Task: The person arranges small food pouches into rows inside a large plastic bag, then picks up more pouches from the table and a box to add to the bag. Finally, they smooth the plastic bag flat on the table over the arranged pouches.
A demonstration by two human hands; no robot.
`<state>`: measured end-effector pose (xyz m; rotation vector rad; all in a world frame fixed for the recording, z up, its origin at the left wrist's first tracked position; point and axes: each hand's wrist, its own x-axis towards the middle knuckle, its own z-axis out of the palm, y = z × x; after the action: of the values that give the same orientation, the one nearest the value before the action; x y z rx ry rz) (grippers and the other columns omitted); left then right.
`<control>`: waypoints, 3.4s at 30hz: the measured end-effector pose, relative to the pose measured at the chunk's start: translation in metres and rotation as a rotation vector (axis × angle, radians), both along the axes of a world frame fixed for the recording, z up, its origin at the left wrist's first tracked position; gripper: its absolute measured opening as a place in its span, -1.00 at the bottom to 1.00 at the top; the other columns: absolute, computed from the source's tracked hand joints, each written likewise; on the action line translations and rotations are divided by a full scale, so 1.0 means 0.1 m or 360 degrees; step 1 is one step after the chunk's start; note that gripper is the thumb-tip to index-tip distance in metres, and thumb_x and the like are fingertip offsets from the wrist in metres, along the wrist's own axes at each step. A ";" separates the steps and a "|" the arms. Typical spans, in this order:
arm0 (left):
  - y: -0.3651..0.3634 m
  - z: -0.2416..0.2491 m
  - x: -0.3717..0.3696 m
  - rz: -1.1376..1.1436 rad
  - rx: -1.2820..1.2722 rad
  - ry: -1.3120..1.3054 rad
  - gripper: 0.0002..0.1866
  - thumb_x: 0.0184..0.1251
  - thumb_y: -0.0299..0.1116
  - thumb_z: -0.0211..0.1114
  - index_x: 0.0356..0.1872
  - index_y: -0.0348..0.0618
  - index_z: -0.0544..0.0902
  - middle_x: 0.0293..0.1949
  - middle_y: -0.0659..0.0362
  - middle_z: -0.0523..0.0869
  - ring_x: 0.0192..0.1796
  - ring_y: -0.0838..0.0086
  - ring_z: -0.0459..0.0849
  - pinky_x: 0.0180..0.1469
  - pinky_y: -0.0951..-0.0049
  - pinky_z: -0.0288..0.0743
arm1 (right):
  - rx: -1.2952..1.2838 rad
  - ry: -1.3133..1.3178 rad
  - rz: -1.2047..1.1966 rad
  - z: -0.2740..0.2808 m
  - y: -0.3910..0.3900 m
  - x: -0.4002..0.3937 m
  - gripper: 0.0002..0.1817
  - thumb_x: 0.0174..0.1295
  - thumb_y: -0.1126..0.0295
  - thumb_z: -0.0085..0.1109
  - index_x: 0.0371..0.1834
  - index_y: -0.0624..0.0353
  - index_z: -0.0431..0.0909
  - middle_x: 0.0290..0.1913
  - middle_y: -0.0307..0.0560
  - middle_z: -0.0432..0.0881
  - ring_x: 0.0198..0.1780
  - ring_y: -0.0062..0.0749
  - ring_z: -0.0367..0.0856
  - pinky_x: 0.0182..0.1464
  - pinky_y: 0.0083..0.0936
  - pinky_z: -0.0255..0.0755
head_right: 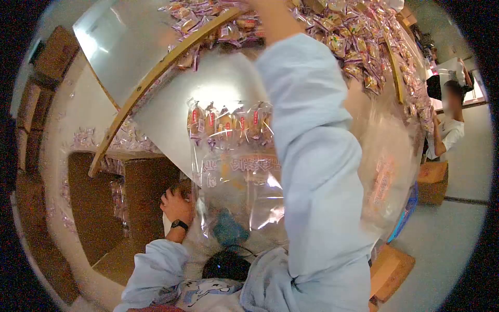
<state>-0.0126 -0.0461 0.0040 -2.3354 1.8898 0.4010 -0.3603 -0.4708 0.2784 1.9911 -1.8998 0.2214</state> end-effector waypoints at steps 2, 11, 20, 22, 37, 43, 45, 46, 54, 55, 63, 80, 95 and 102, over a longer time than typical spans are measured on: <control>0.01 -0.03 -0.01 -0.0012 -0.0074 0.0013 -0.54 0.19 -0.04 0.30 0.03 -0.11 0.69 0.28 -0.02 0.54 0.32 -0.02 0.43 0.29 -0.13 0.31 | -0.0151 0.0199 0.0044 -0.39 0.08 -0.63 -0.55 0.25 0.04 0.13 0.11 0.00 0.72 0.15 0.05 0.71 0.28 0.09 0.56 0.36 -0.04 0.40; 0.03 -0.08 -0.03 -0.0061 -0.0053 -0.0045 -0.55 0.18 -0.06 0.28 -0.01 -0.15 0.69 0.20 -0.02 0.56 0.27 -0.01 0.45 0.25 -0.14 0.32 | 0.0423 -0.0513 -0.0112 -0.80 0.19 -0.59 -0.16 0.01 -0.33 0.35 0.38 -0.24 0.56 0.50 -0.07 0.44 0.48 0.22 0.30 0.55 -0.04 0.18; 0.08 -0.16 0.06 -0.0080 -0.0233 -0.0110 -0.58 0.17 -0.09 0.28 -0.04 -0.15 0.70 0.17 -0.03 0.59 0.24 -0.02 0.48 0.21 -0.08 0.36 | 0.0716 -0.0222 -0.0400 -0.58 0.29 -0.52 0.12 -0.34 -0.15 0.65 0.45 -0.04 0.46 0.46 0.23 0.43 0.42 0.16 0.45 0.41 -0.11 0.43; 0.07 -0.16 0.03 -0.0076 -0.0222 -0.0117 -0.58 0.17 -0.09 0.28 -0.03 -0.14 0.70 0.17 -0.03 0.59 0.24 -0.01 0.49 0.21 -0.07 0.36 | 0.0723 -0.0022 -0.0341 -0.64 0.18 -0.62 0.09 -0.35 -0.10 0.66 0.41 -0.01 0.50 0.40 0.23 0.50 0.38 0.15 0.51 0.35 -0.14 0.49; 0.08 -0.06 0.10 -0.0003 -0.0100 -0.0104 -0.54 0.20 -0.09 0.31 0.07 -0.13 0.70 0.24 -0.01 0.55 0.33 -0.02 0.45 0.30 -0.10 0.32 | 0.1031 -0.0781 -0.0362 -0.69 0.66 -0.80 0.04 -0.10 0.15 0.65 0.56 -0.12 0.33 0.04 0.08 0.55 -0.02 -0.06 0.51 -0.05 -0.21 0.45; 0.10 -0.10 0.13 -0.0069 -0.0137 -0.0106 -0.55 0.22 -0.09 0.30 0.05 -0.14 0.70 0.28 0.00 0.54 0.36 -0.02 0.42 0.34 -0.12 0.28 | 0.0538 -0.0411 0.0058 -1.11 0.63 -1.06 0.20 -0.28 0.02 0.69 0.58 -0.02 0.30 0.55 0.37 0.24 0.53 0.23 0.27 0.56 -0.19 0.20; 0.11 -0.14 0.13 -0.0068 -0.0186 -0.0116 -0.55 0.24 -0.07 0.29 0.06 -0.13 0.69 0.27 0.00 0.55 0.37 -0.01 0.42 0.34 -0.12 0.28 | 0.0544 -0.0375 -0.0010 -1.10 0.67 -1.01 0.22 -0.33 0.08 0.68 0.58 0.00 0.29 0.51 0.42 0.26 0.45 0.24 0.37 0.48 -0.16 0.31; 0.12 -0.13 0.12 -0.0065 -0.0173 -0.0116 -0.55 0.25 -0.06 0.29 0.06 -0.13 0.69 0.26 0.00 0.56 0.38 -0.01 0.41 0.34 -0.12 0.28 | 0.0539 -0.0389 -0.0022 -1.09 0.70 -1.00 0.21 -0.32 0.11 0.67 0.58 0.00 0.29 0.49 0.41 0.29 0.42 0.23 0.41 0.44 -0.15 0.36; 0.18 -0.14 0.11 -0.0057 -0.0194 -0.0197 -0.58 0.26 -0.06 0.27 0.02 -0.10 0.71 0.23 0.04 0.58 0.35 0.01 0.43 0.31 -0.12 0.30 | 0.0337 -0.0751 0.0088 -1.08 1.21 -0.84 0.08 -0.23 0.23 0.61 0.54 -0.07 0.35 0.27 0.28 0.48 0.21 0.14 0.59 0.20 -0.13 0.55; 0.19 -0.17 0.11 -0.0067 -0.0213 -0.0201 -0.58 0.25 -0.06 0.27 0.01 -0.09 0.72 0.22 0.04 0.59 0.34 0.02 0.44 0.31 -0.12 0.30 | 0.0232 -0.0610 0.0140 -1.07 1.26 -0.85 0.05 -0.22 0.24 0.59 0.52 -0.08 0.36 0.26 0.27 0.48 0.20 0.15 0.59 0.20 -0.12 0.55; 0.30 -0.17 0.02 -0.0117 -0.0227 -0.0236 -0.57 0.21 -0.03 0.30 0.00 -0.07 0.72 0.18 0.07 0.61 0.32 0.05 0.46 0.29 -0.11 0.34 | -0.0189 -0.0460 0.0492 -0.75 2.09 -1.29 -0.01 -0.12 0.23 0.50 0.54 -0.12 0.34 0.39 0.14 0.38 0.44 0.12 0.39 0.33 -0.03 0.43; 0.67 0.01 0.11 -0.0101 0.0006 -0.0084 -0.47 0.32 -0.03 0.18 0.22 -0.08 0.63 0.35 0.05 0.49 0.37 0.01 0.44 0.29 -0.15 0.40 | -0.0459 -0.0682 0.0015 -0.42 6.90 -1.16 -0.17 -0.19 0.47 0.54 0.33 0.12 0.50 0.29 0.20 0.39 0.28 0.06 0.45 0.25 -0.13 0.44; 0.90 0.99 0.95 0.1064 -0.1086 0.2814 -0.77 0.55 -0.21 0.18 -0.09 -0.14 0.64 -0.44 0.32 0.43 -0.37 0.56 0.40 -0.30 0.41 0.34 | -0.0438 -0.1344 -0.0349 -1.25 7.74 -0.74 -0.12 -0.15 0.55 0.51 0.39 0.10 0.44 0.30 0.07 0.34 0.29 -0.11 0.43 0.28 -0.24 0.44; 2.06 3.09 -0.11 -0.0187 0.0002 0.3647 -0.68 0.48 -0.06 0.27 -0.16 -0.15 0.59 -0.57 0.35 0.45 -0.53 0.59 0.36 -0.46 0.44 0.12 | -0.0573 -0.1775 -0.0325 -1.63 7.77 -0.74 -0.10 -0.04 0.57 0.54 0.47 0.15 0.35 0.29 -0.01 0.42 0.29 -0.23 0.47 0.32 -0.33 0.43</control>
<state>-0.0232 0.1600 0.3133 -0.8460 1.7344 3.8163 -0.4340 0.3065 0.1150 1.4750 -2.3490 1.7561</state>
